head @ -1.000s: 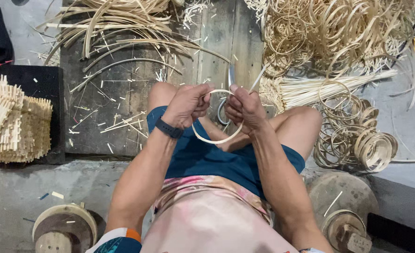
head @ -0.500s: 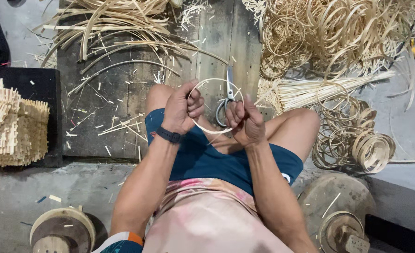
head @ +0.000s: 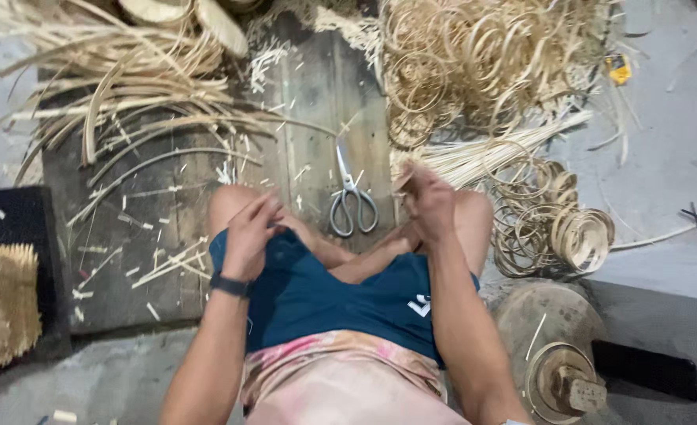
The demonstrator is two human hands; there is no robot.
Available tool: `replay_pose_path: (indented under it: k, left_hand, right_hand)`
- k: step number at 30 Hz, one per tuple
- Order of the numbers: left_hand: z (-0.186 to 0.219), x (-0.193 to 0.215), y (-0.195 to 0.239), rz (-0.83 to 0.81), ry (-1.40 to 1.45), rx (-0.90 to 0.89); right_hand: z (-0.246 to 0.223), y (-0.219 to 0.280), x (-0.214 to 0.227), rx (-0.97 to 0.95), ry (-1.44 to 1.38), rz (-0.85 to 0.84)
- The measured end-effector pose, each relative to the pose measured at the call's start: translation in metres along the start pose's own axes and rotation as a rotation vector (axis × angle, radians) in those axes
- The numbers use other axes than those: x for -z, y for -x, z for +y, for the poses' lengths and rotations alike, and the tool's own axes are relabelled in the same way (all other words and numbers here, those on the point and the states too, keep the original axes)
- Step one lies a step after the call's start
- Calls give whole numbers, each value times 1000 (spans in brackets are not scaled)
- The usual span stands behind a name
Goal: The person sits cross-legged on the floor and weaves thin bamboo strips into circular rings. They repeatedly bend, interlock, and tuck the strip ends to form closed loops, then place the finished rings into a nearby pile.
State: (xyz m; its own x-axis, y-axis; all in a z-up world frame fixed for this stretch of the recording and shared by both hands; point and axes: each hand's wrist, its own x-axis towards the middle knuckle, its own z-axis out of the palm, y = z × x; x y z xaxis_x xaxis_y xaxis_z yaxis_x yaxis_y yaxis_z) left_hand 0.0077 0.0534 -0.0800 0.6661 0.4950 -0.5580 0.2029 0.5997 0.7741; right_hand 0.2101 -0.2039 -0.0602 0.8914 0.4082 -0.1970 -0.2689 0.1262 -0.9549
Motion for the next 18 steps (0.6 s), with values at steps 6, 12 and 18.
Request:
replay_pose_path:
  k: [6,12,18]
  left_hand:
    - [-10,58,-6,151,-52,-7]
    - [-2,95,-53,216,141,-76]
    - [-6,121,-149,301,138,20]
  right_hand:
    - [16,-12,14,-134,-251,37]
    - [89,21,-8,-381,-223,-138]
    - [103,26,-3,-534,-70,-180]
